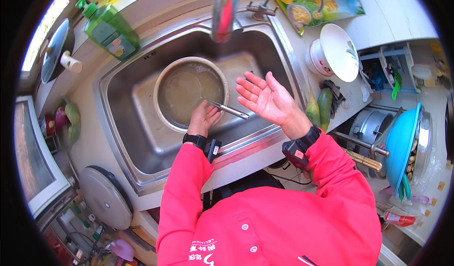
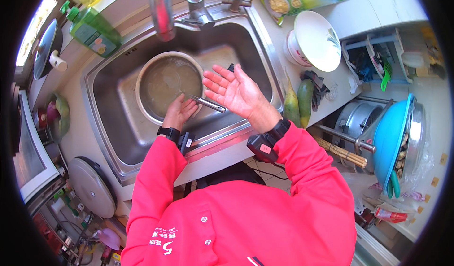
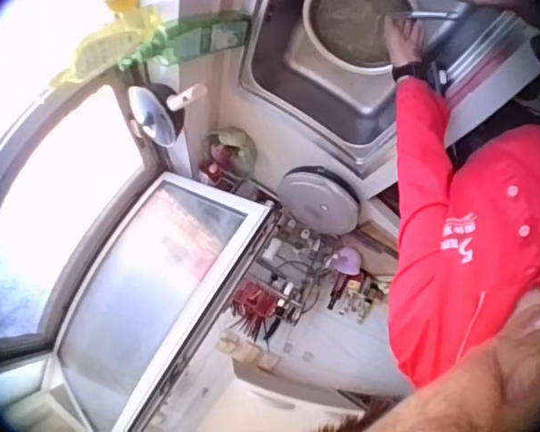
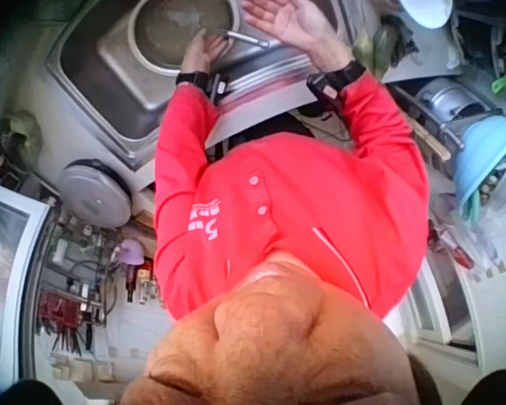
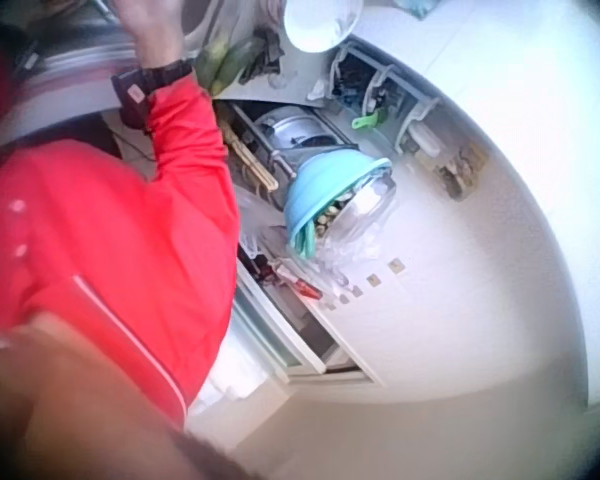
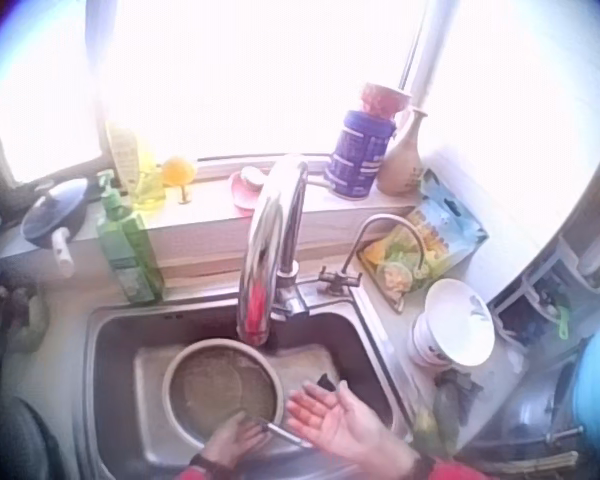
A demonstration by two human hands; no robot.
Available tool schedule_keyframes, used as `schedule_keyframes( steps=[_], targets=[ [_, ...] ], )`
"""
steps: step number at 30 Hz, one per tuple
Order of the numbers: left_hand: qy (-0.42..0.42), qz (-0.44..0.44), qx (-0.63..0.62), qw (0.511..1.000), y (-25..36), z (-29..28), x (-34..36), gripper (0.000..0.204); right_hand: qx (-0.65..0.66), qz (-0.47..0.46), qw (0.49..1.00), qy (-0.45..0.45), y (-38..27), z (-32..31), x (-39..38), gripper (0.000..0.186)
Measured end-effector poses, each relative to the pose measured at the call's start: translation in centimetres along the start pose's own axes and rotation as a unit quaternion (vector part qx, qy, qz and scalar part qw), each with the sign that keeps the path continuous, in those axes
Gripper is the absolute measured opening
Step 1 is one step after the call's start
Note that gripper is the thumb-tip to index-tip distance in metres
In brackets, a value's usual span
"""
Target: The person washes a white bowl, a white plate, a metal spoon, and a metal strainer in a kitchen sink using a blue sponge and running water. They rinse each item and place them aside. The person also washes their hands and briefly handles two green vegetables before returning to wash the utensils.
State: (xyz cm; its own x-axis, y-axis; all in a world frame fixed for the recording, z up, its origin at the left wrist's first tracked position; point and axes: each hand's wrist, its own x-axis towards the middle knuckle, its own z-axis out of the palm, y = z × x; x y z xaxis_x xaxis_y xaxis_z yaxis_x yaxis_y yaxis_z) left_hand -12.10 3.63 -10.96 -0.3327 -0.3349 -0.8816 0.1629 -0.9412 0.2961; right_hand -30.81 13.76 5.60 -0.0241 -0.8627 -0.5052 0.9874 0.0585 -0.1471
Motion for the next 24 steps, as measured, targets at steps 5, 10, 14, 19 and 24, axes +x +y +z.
schedule_keyframes(
  steps=[5, 10, 14, 19, 24],
  targets=[
    [0.094, 0.043, -0.008, 0.995, 0.8, -1.1, 0.2, 0.045, -0.102, 0.042, 0.989, 0.095, 1.5, -0.5, 5.7, 0.045],
    [0.146, 0.092, -0.016, 0.985, 3.1, -3.7, 0.2, 0.046, -0.257, 0.077, 0.951, 0.155, 5.0, -2.0, 13.8, 0.034],
    [0.131, 0.12, -0.098, 0.979, 5.0, -4.7, 0.7, 0.05, -0.333, 0.032, 0.925, 0.18, 8.0, -3.1, 20.2, 0.038],
    [0.118, 0.142, -0.205, 0.961, 6.5, -5.8, 1.6, 0.062, -0.507, -0.062, 0.852, 0.117, 12.5, -6.1, 25.7, 0.037],
    [0.085, 0.098, -0.276, 0.952, 6.0, -6.6, 3.9, 0.06, -0.278, 0.062, 0.955, 0.085, 16.4, -7.9, 26.6, 0.028]
  ],
)
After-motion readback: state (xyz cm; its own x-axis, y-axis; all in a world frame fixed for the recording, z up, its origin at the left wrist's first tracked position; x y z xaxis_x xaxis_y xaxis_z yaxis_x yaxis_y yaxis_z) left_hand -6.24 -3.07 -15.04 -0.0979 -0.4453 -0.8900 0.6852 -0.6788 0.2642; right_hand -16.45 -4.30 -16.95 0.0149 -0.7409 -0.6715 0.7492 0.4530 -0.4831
